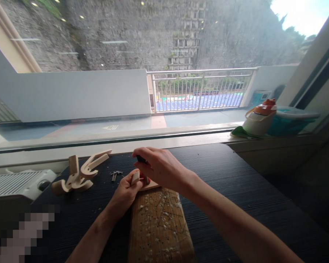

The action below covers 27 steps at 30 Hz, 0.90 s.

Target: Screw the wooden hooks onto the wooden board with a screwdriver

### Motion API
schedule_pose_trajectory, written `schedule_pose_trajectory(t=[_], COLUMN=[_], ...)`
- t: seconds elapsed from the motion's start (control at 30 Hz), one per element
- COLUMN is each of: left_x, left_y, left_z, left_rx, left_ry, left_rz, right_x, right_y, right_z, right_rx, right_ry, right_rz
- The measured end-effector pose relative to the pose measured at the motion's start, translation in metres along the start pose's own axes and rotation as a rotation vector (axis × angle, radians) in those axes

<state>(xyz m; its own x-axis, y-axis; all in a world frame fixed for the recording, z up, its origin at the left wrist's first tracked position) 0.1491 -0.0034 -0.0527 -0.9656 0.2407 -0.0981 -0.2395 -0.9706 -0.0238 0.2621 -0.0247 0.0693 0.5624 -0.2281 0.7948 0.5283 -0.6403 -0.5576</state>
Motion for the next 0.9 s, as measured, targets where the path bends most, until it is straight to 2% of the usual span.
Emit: schedule_pose_trajectory(t=[0.2, 0.47, 0.9], left_x=[0.0, 0.0, -0.001], left_y=[0.001, 0.0, 0.001], left_z=[-0.001, 0.002, 0.004], left_rx=[0.013, -0.003, -0.005], left_ry=[-0.008, -0.041, -0.067], left_rz=[0.007, 0.007, 0.01], right_x=[0.003, 0.018, 0.007], right_y=[0.001, 0.003, 0.001], right_z=[0.002, 0.0, 0.003], right_rx=[-0.02, 0.015, 0.032], right_ry=[-0.001, -0.003, -0.069], right_rz=[0.011, 0.014, 0.041])
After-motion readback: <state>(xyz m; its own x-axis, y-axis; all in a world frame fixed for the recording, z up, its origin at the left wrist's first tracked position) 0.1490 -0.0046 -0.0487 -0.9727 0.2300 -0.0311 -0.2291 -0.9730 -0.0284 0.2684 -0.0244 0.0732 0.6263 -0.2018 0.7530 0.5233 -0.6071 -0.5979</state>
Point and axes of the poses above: each hand's wrist, its own y-axis away from the middle knuckle, its own x-axis out of the back of the hand, z = x × y, the point moved 6 cm from there along -y, towards the middle knuckle, and after that the axes turned 8 degrees about y, right-handed, at the moved point
